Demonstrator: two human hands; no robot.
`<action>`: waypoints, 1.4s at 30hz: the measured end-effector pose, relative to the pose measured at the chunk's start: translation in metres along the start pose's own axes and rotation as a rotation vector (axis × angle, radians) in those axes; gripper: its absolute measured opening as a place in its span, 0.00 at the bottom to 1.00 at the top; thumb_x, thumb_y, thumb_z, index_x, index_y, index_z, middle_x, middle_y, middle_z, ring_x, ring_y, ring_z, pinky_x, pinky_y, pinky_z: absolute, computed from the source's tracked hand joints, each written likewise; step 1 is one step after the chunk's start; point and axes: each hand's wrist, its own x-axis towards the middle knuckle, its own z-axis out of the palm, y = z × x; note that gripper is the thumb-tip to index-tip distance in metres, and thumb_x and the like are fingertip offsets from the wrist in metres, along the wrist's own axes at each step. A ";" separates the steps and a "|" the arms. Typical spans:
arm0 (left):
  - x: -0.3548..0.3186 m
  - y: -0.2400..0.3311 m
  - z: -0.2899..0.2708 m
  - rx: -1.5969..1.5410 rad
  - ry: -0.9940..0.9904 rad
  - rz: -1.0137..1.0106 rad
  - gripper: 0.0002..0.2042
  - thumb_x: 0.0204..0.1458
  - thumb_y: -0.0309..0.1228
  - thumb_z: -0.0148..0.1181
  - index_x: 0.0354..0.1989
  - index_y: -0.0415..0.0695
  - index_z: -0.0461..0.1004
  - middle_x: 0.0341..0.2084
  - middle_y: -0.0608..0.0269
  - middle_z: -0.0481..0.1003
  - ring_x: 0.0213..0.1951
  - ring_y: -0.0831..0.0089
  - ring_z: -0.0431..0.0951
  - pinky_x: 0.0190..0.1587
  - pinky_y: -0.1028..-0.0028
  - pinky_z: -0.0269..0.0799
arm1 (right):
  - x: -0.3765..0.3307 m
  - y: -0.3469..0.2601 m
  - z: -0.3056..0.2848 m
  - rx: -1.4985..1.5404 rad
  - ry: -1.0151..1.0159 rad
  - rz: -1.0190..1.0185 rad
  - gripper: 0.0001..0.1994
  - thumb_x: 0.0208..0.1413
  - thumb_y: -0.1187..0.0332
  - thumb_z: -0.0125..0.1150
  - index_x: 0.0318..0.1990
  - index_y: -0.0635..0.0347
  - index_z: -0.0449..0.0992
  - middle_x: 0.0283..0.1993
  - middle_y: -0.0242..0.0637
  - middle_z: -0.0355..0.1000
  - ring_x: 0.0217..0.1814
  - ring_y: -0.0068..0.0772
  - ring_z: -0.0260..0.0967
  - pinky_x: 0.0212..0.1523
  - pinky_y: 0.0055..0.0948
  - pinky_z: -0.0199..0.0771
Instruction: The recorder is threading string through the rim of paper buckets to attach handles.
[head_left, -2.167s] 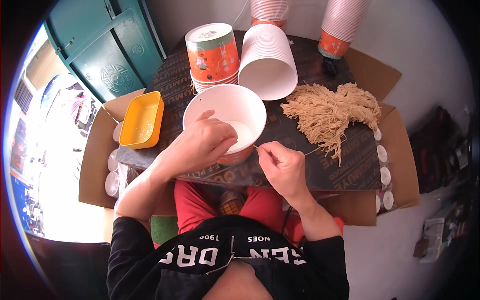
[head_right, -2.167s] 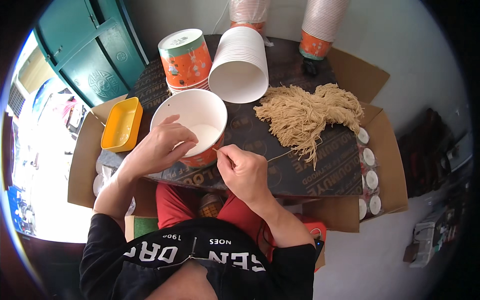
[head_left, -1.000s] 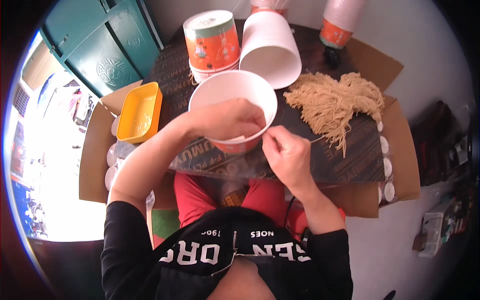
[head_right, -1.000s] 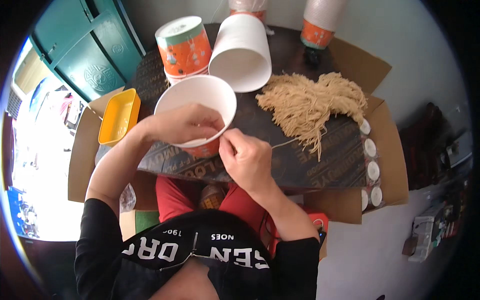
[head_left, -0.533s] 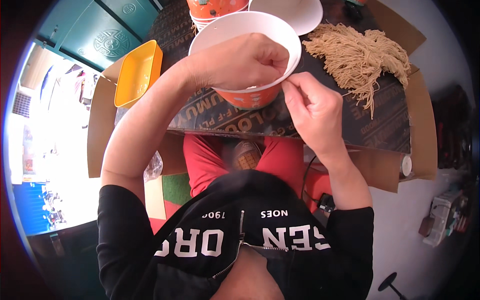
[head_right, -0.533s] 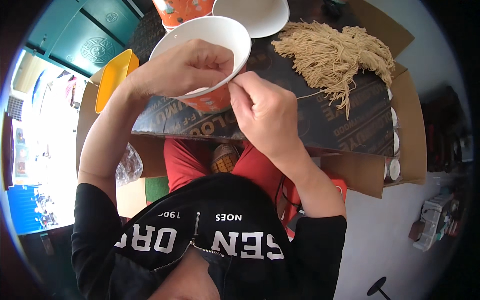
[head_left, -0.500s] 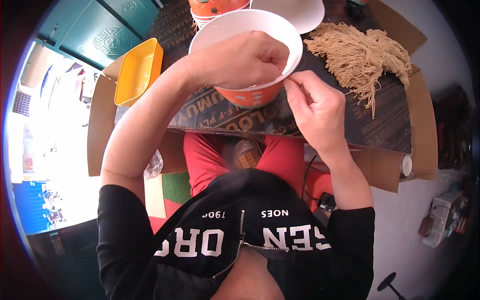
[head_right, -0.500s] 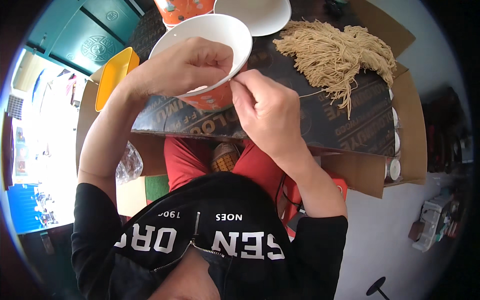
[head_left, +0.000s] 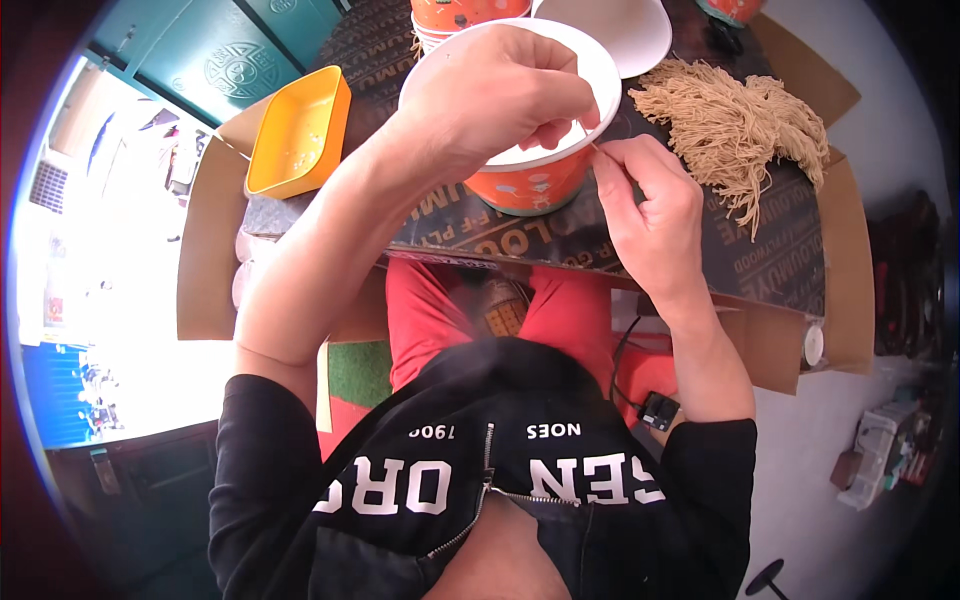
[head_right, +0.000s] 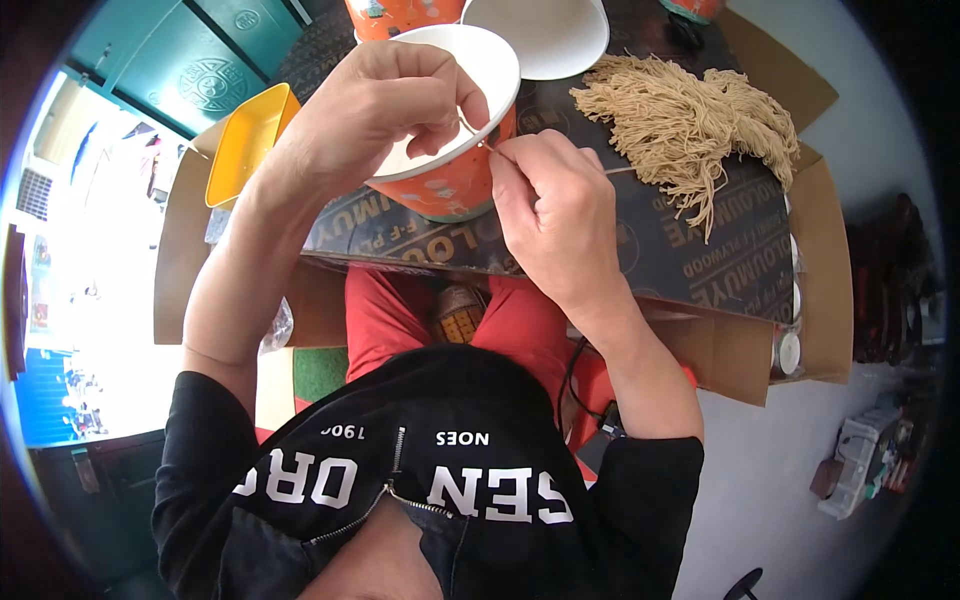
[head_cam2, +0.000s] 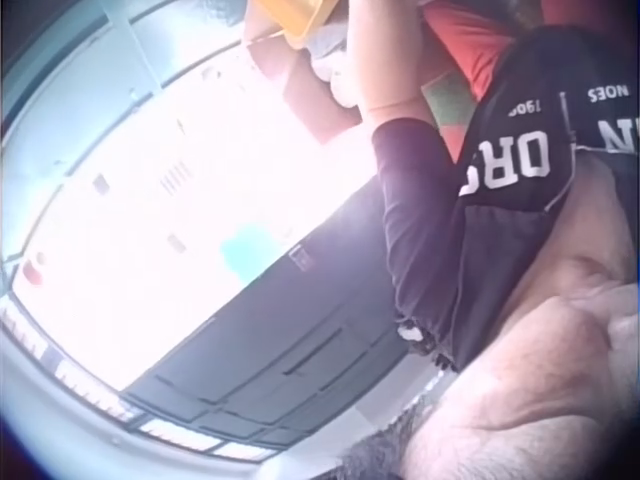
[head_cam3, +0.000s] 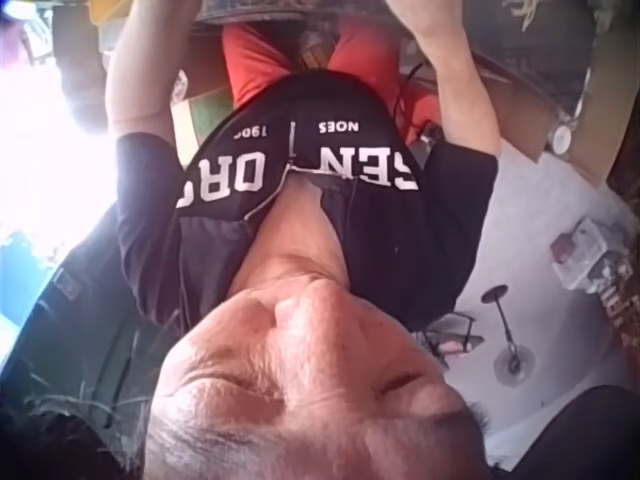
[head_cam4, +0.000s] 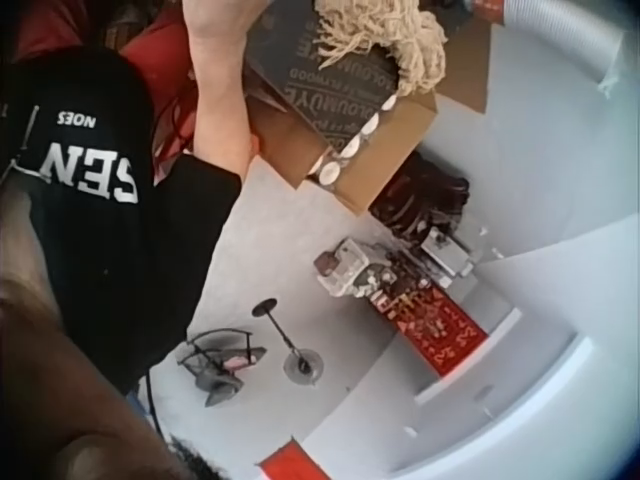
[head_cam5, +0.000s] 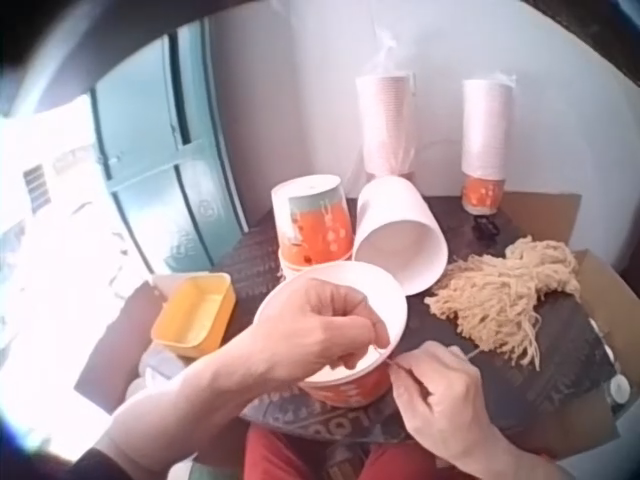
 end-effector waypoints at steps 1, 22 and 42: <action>0.000 0.000 0.000 -0.048 0.007 0.008 0.07 0.47 0.25 0.53 0.24 0.35 0.76 0.21 0.61 0.75 0.21 0.82 0.65 0.27 0.79 0.60 | 0.001 0.001 0.000 -0.065 0.000 -0.052 0.03 0.58 0.77 0.60 0.36 0.68 0.77 0.30 0.40 0.73 0.31 0.37 0.70 0.36 0.31 0.69; -0.002 -0.011 -0.009 -0.332 -0.105 -0.107 0.05 0.55 0.22 0.63 0.30 0.30 0.77 0.23 0.57 0.77 0.23 0.76 0.74 0.29 0.79 0.69 | 0.007 0.005 -0.036 -0.236 -0.009 -0.165 0.05 0.48 0.77 0.66 0.32 0.59 0.76 0.29 0.35 0.69 0.34 0.40 0.69 0.44 0.37 0.63; 0.009 -0.010 0.003 -0.268 -0.188 -0.114 0.05 0.53 0.24 0.63 0.31 0.34 0.77 0.23 0.65 0.76 0.24 0.81 0.73 0.29 0.80 0.67 | 0.039 0.001 -0.046 0.164 -0.171 -0.185 0.08 0.49 0.84 0.56 0.34 0.61 0.75 0.33 0.40 0.69 0.31 0.44 0.72 0.30 0.36 0.72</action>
